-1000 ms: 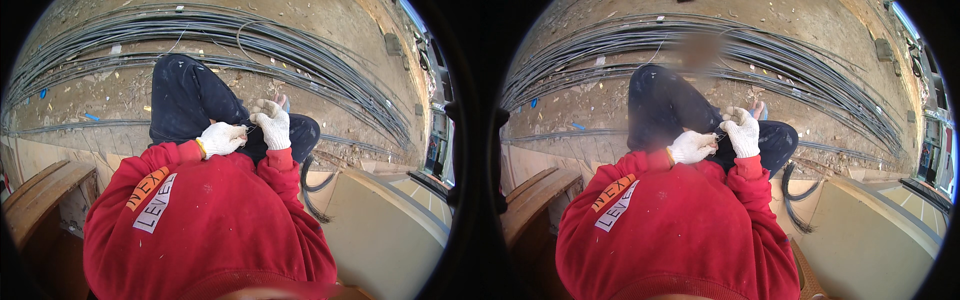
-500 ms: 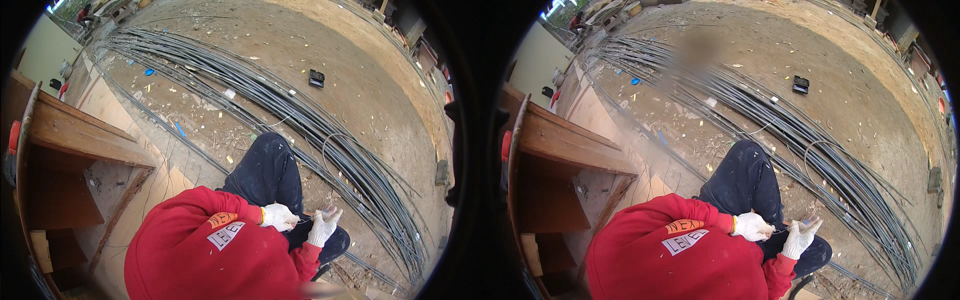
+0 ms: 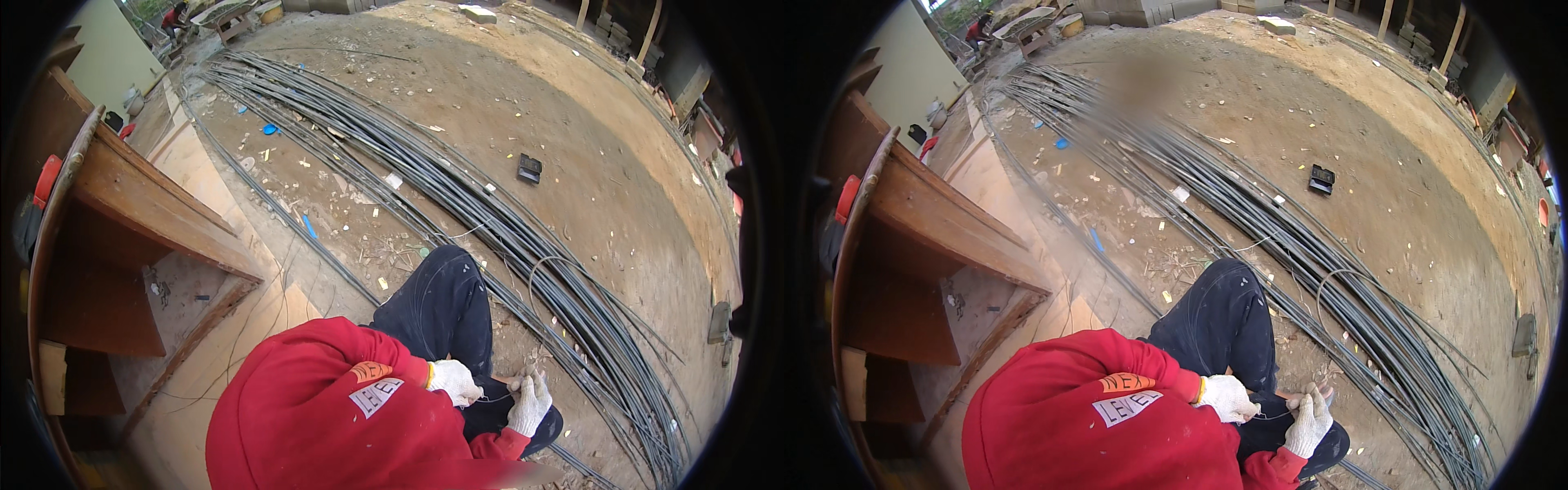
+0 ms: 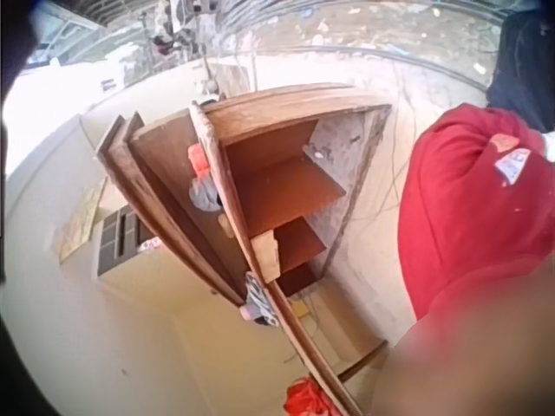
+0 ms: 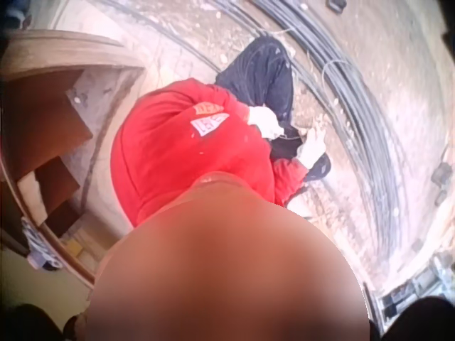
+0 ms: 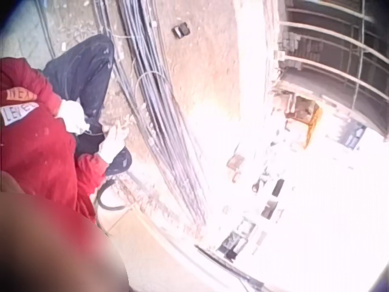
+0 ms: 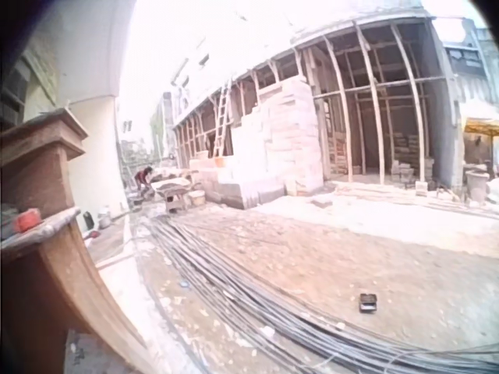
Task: The person sits on a chair and repeatedly twists thin metal wires by hand. They pull the wire taut, twist it into a coil, and then separate the strands. The person handles the wires one at a time, repeating the process throughout the clip.
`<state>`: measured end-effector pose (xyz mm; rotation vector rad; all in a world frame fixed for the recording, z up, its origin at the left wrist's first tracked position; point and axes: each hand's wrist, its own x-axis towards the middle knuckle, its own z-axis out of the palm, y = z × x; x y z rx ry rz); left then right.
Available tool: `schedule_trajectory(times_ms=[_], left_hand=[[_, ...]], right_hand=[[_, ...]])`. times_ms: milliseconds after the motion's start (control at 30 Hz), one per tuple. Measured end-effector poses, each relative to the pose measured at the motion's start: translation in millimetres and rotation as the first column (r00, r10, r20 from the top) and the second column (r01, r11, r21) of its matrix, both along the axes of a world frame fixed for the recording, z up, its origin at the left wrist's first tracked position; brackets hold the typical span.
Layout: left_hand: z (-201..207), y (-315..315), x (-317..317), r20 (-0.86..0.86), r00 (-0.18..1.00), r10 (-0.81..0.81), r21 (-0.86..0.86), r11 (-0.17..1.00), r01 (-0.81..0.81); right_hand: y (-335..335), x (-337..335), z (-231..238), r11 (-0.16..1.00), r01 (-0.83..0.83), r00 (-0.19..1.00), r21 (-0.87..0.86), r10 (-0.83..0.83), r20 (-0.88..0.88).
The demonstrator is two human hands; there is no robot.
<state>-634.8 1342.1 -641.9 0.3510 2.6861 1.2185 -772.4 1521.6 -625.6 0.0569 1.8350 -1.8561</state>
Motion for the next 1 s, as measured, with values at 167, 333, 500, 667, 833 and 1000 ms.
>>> schedule_trajectory(times_ms=[167, 333, 500, 667, 833, 1000], left_hand=[[0, 3, -1, -0.005, 1.0, 0.014, -0.049, 0.999, -0.014], [-1, 0, 1, 0.023, 0.998, 0.065, 0.042, 0.997, -0.066], [0, -1, 0, 0.014, 0.998, 0.067, 0.092, 0.993, -0.068], [-1, -1, -1, 0.007, 1.0, 0.021, 0.079, 0.997, -0.021], [2, -3, -1, 0.01, 1.0, 0.021, 0.062, 0.998, -0.022], [7, 0, -3, 0.073, 0.996, 0.049, 0.003, 0.999, -0.05]], right_hand=[[-7, 0, 8, 0.904, 0.026, 0.897, 0.427, 0.168, -0.409], [-17, 7, -1, 0.916, 0.205, 0.891, 0.345, -0.028, -0.453], [1, -5, -39, 0.895, 0.211, 0.903, 0.392, -0.025, -0.428], [14, -20, -83, 0.986, 0.141, 0.878, 0.09, -0.082, -0.472], [31, -40, -66, 0.952, -0.006, 0.967, 0.305, 0.083, -0.242], [22, -34, -27, 0.799, 0.122, 0.703, 0.589, 0.35, -0.619]])
